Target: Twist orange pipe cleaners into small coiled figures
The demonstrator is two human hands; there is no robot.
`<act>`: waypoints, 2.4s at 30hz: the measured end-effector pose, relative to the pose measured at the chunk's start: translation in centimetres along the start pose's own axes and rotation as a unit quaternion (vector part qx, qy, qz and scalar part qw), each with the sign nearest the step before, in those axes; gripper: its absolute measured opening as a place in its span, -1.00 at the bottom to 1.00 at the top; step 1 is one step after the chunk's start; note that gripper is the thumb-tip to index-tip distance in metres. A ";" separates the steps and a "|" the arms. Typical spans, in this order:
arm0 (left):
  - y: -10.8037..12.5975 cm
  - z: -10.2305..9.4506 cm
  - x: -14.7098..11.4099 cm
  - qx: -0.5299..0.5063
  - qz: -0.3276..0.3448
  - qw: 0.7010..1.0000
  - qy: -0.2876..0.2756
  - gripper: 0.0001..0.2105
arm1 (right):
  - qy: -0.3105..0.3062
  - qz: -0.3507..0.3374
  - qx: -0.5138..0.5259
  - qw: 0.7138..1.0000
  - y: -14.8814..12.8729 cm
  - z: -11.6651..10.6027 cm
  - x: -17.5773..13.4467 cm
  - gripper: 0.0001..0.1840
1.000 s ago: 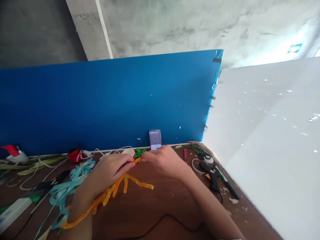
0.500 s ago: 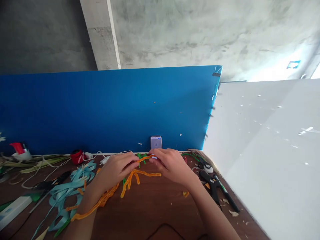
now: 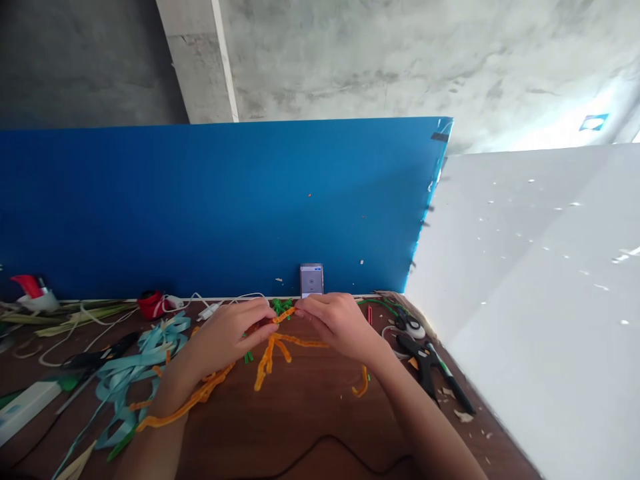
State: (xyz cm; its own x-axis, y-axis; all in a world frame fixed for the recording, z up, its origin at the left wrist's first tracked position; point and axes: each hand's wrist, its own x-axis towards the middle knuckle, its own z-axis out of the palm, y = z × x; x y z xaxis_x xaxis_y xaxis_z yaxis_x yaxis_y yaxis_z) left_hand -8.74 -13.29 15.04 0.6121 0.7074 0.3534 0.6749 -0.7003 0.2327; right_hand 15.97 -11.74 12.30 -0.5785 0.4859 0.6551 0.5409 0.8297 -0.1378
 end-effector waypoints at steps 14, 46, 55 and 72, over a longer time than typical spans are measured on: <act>-0.2 0.7 0.5 0.067 0.064 0.996 0.011 -0.73 | -0.015 -0.031 -0.043 0.999 -0.8 1.2 0.6 -0.82; -0.2 2.3 1.8 -0.550 -0.138 0.821 -0.065 -0.66 | 0.109 -0.122 -0.208 0.964 0.0 1.5 -0.4 -0.75; 0.5 2.7 1.9 -0.322 -0.035 0.946 0.020 -0.65 | 0.097 -0.113 -0.146 0.978 0.6 1.6 -0.4 -0.74; -0.3 2.2 0.5 0.249 0.257 0.888 0.290 -0.83 | -0.040 0.274 0.712 0.645 -2.4 2.3 0.7 -0.80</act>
State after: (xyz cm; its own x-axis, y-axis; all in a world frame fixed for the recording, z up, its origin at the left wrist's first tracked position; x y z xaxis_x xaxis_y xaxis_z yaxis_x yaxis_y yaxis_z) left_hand -7.68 -12.54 13.14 0.6740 0.0374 0.7377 0.5547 -0.6851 -0.4722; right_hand 12.90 -12.73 11.37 -0.5990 0.7791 0.1847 -0.3994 -0.0908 -0.9123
